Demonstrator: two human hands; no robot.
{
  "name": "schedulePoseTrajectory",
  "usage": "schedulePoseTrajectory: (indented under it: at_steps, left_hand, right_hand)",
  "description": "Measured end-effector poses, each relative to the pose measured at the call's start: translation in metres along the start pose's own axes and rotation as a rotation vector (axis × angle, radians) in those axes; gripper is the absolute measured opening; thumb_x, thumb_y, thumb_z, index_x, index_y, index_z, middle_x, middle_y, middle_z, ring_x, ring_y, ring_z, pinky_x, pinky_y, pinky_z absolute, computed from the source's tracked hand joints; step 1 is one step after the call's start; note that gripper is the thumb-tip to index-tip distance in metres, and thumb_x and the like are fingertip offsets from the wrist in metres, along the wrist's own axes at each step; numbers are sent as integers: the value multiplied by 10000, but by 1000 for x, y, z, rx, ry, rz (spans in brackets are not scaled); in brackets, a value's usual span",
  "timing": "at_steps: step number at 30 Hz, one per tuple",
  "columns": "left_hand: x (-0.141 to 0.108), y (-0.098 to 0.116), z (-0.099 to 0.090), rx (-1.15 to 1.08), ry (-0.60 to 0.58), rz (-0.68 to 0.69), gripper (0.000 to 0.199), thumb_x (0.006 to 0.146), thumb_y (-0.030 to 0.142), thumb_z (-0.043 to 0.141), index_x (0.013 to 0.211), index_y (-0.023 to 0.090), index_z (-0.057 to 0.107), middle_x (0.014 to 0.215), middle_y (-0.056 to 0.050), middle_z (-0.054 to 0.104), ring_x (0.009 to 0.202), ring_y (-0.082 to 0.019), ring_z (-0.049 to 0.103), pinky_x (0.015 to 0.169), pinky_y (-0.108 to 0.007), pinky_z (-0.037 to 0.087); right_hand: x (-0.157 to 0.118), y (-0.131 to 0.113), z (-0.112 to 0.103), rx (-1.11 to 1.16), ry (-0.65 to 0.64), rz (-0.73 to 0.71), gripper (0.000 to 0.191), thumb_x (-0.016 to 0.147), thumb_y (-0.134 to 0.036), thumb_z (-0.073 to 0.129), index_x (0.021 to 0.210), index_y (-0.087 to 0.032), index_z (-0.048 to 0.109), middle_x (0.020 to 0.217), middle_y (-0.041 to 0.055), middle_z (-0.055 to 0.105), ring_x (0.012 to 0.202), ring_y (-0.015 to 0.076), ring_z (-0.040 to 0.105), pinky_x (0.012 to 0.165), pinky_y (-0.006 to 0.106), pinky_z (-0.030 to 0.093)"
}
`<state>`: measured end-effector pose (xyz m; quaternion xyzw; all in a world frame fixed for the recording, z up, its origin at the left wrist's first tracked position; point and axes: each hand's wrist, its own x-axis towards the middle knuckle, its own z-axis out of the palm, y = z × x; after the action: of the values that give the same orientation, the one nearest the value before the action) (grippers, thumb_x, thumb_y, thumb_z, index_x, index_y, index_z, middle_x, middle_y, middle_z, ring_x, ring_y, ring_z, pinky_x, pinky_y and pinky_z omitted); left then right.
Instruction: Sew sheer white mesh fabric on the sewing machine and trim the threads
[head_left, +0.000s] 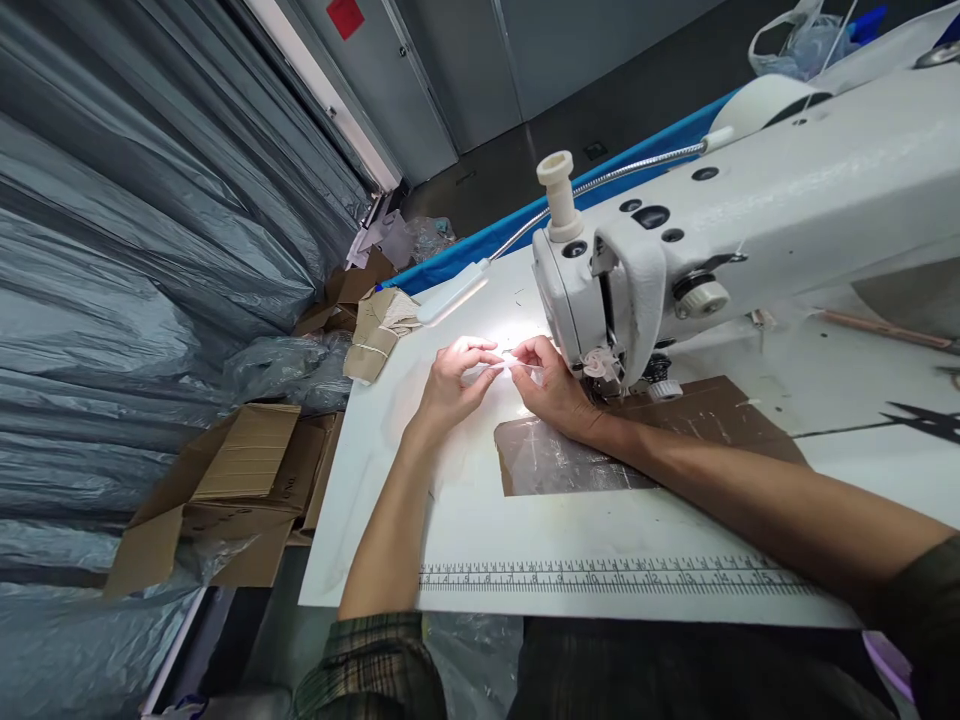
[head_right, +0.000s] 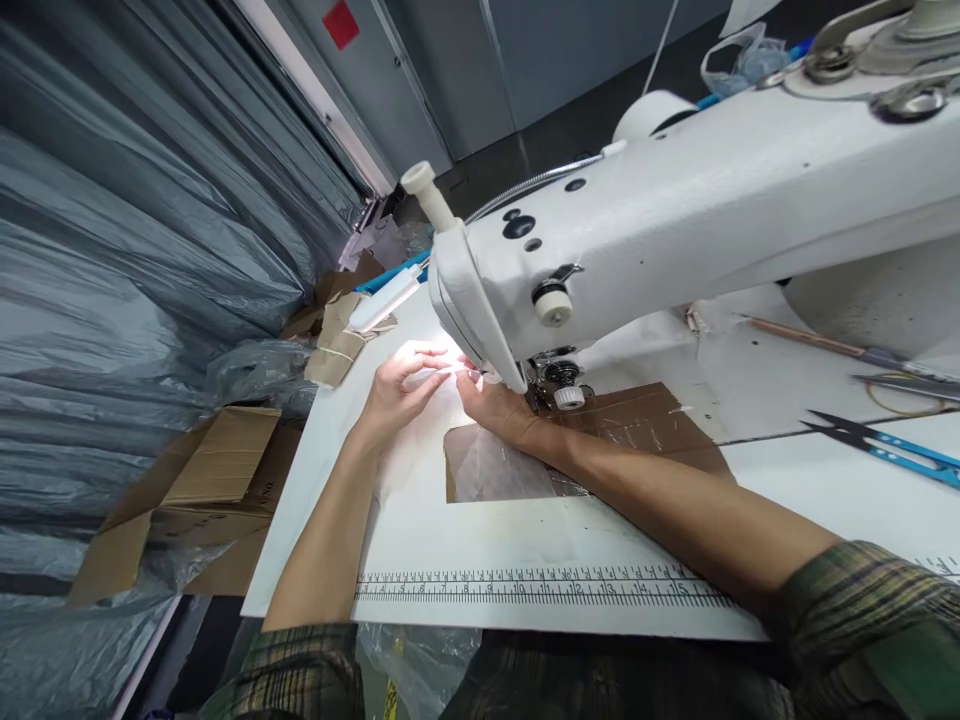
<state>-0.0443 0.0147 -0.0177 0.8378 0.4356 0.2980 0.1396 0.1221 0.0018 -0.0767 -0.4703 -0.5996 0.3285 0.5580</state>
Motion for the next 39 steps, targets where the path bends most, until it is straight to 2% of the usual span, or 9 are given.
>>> schedulePoseTrajectory:
  at_steps: [3, 6, 10, 14, 20, 24, 29, 33, 39]
  left_hand:
    - [-2, -9, -2, -366, 41, -192, 171, 808, 354, 746, 781, 186, 731, 1039, -87, 738, 1001, -227, 684, 935, -358, 494]
    - [-2, -11, -2, -666, 110, -330, 269, 753, 423, 787, 753, 163, 720, 949, -87, 752, 942, -222, 704, 868, -332, 534]
    - [0, 1, 7, -900, 158, -474, 386, 690, 424, 839, 930, 165, 682, 731, -14, 709, 657, -154, 686, 617, -246, 540]
    - [2, 23, 20, -994, 134, -480, 601, 705, 384, 844, 1195, 227, 533, 702, 32, 711, 495, -111, 629, 535, -217, 519]
    - [-1, 47, 35, -1043, -136, -434, 346, 703, 339, 847, 885, 175, 602, 803, -51, 769, 560, -133, 672, 562, -239, 536]
    - [-7, 61, 51, -1052, -199, -464, 286, 721, 316, 846, 879, 149, 676, 838, -70, 766, 681, -147, 698, 623, -238, 553]
    - [-21, 72, 64, -1134, -144, -511, 447, 680, 305, 884, 1032, 143, 661, 904, -65, 747, 790, -183, 726, 746, -305, 595]
    - [-29, 74, 69, -1106, -43, -517, 649, 602, 224, 925, 1165, 157, 609, 1049, -70, 712, 849, -193, 737, 822, -336, 604]
    - [-35, 78, 78, -1194, 44, -516, 553, 669, 272, 884, 1132, 219, 587, 1176, -78, 699, 884, -198, 742, 859, -398, 613]
  right_hand:
    - [-1, -7, -2, 41, -36, 68, 130, 827, -343, 502, 851, -225, 552, 885, 75, 661, 867, 241, 628, 744, 355, 498]
    - [-2, -15, -4, 75, -64, 98, 178, 856, -362, 459, 769, -225, 532, 763, 30, 610, 782, 210, 589, 738, 343, 465]
    - [-9, -27, -10, 83, -137, 148, 177, 870, -396, 502, 835, -226, 535, 713, -19, 552, 684, 169, 516, 651, 300, 415]
    - [-33, -36, -26, 65, -209, 232, 207, 894, -422, 526, 846, -221, 529, 726, -20, 557, 667, 157, 501, 626, 293, 389]
    - [-73, -29, -62, 229, -83, 314, 255, 903, -457, 553, 873, -204, 563, 773, 12, 599, 690, 154, 536, 632, 299, 427]
    - [-83, -23, -77, 250, -105, 291, 189, 850, -384, 620, 826, -197, 601, 754, 23, 615, 696, 163, 566, 652, 316, 471]
    - [-86, -21, -88, 170, -115, 200, 116, 846, -307, 630, 804, -201, 614, 875, 56, 641, 799, 179, 610, 748, 349, 507]
    - [-85, -21, -91, 126, -154, 205, 140, 859, -325, 626, 800, -202, 597, 833, 31, 634, 728, 156, 582, 693, 324, 485]
    - [-88, -19, -91, 101, -149, 305, 117, 869, -305, 560, 838, -193, 575, 728, -11, 590, 609, 124, 488, 571, 279, 403]
